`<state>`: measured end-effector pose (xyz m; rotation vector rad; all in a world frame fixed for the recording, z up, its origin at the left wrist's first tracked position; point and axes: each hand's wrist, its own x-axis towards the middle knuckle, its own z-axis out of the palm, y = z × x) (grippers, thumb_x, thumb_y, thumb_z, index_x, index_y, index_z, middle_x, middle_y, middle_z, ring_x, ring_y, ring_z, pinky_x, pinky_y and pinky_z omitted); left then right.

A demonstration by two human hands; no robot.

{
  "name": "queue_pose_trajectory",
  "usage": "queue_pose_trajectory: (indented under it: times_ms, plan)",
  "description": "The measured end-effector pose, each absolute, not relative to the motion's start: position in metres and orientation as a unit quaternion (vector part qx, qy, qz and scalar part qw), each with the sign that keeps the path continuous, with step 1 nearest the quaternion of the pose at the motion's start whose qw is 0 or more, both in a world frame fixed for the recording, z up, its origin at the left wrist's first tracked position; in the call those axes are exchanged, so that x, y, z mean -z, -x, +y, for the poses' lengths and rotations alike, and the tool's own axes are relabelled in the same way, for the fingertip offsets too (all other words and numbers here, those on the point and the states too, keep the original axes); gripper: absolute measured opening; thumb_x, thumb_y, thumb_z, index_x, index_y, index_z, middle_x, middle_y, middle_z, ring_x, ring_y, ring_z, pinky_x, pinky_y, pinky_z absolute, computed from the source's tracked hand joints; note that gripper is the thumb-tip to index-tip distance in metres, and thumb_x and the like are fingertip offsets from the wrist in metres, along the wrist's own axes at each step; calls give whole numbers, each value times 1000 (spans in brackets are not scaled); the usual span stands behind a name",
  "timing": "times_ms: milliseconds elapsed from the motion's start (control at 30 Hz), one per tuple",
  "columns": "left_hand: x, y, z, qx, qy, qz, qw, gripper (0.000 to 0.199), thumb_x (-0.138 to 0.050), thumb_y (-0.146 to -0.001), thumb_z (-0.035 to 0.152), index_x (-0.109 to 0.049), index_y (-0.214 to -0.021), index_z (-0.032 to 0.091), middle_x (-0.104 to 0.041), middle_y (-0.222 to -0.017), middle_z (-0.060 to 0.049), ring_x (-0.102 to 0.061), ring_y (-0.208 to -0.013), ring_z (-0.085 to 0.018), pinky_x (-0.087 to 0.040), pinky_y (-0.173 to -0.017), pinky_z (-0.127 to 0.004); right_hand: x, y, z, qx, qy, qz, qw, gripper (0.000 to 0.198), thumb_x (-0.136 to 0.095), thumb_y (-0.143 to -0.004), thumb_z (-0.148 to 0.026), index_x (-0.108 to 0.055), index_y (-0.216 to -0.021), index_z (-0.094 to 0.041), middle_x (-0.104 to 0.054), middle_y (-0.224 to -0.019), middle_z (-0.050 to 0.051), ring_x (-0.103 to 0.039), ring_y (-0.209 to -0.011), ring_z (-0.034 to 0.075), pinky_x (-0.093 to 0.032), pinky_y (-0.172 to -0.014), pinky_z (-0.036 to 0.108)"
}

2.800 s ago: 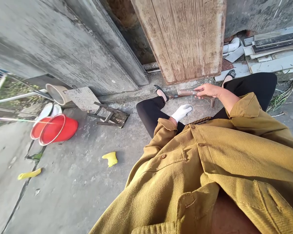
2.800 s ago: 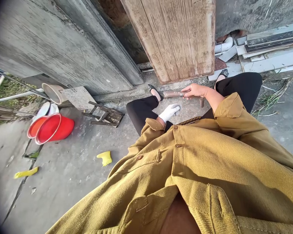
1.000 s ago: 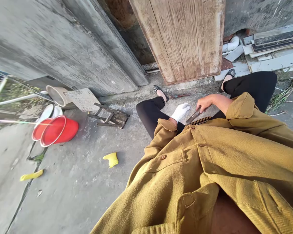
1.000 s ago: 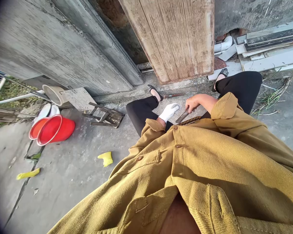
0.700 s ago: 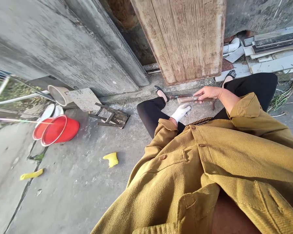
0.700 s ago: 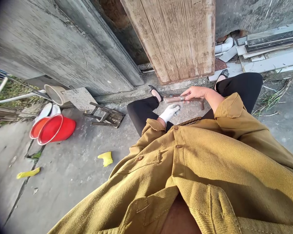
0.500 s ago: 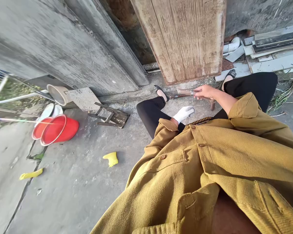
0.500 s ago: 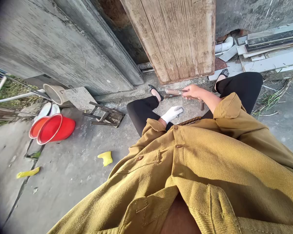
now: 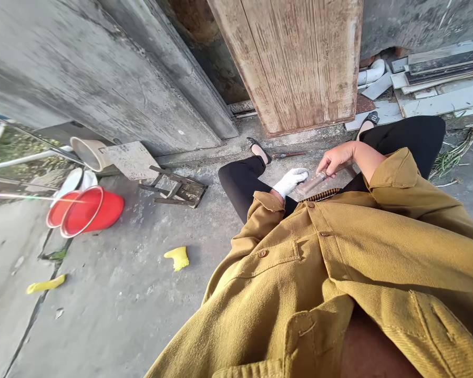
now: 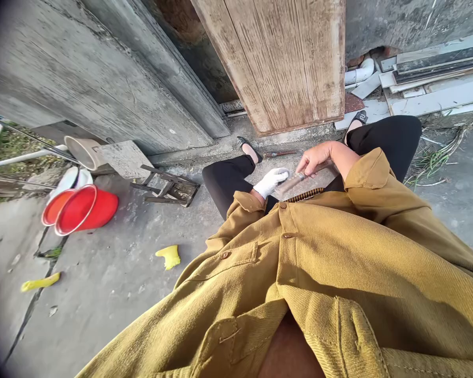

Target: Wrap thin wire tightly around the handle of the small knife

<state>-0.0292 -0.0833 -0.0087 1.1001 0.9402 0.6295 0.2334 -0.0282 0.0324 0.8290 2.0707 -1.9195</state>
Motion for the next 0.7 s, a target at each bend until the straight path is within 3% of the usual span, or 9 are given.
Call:
queue_pose_trajectory:
  times_ms: [133, 233, 367, 533, 600, 700]
  plan:
    - [5, 32, -77, -295, -483, 408, 716, 38, -84, -91, 56, -74, -90, 19, -77, -84, -13, -75, -89, -28, -55, -83, -41, -51, -228, -33, 705, -284, 629, -163, 57, -93, -73, -48, -79, -116, -14, -79, -95, 6, -65, -75, 13, -53, -73, 26]
    - [-3, 38, -69, -327, -457, 386, 732, 53, -73, -98, 70, -74, -94, 17, -78, -88, -15, -77, -90, -28, -58, -80, -39, -70, -222, -37, 714, -286, 573, -283, 55, -96, -73, -42, -77, -116, -14, -76, -89, 4, -62, -70, 12, -53, -67, 25]
    - [-22, 44, -55, -362, -441, 355, 741, 74, -60, -96, 87, -75, -99, 15, -75, -82, -13, -72, -71, -22, -57, -67, -34, -101, -219, -40, 686, -313, 558, -346, 47, -92, -83, -44, -77, -115, -15, -69, -79, 2, -61, -67, 13, -54, -63, 26]
    - [-51, 37, -35, -485, -439, 307, 692, 83, -42, -102, 91, -77, -100, 15, -59, -64, -4, -58, -56, -17, -56, -62, -33, -137, -217, -43, 648, -298, 585, -384, 56, -89, -86, -56, -75, -124, -18, -78, -110, 9, -61, -72, 13, -56, -62, 27]
    - [-58, 35, -27, -523, -430, 307, 669, 77, -44, -105, 85, -77, -100, 15, -57, -63, -3, -58, -58, -17, -57, -64, -33, -149, -216, -45, 644, -283, 595, -388, 64, -88, -84, -64, -73, -131, -22, -78, -122, 10, -63, -76, 13, -56, -63, 27]
    - [-62, 37, -19, -540, -446, 319, 638, 50, -69, -103, 66, -78, -101, 17, -54, -64, 1, -53, -59, -14, -58, -67, -31, -161, -214, -49, 630, -297, 602, -391, 71, -87, -81, -74, -70, -132, -27, -76, -128, 8, -65, -81, 15, -56, -65, 29]
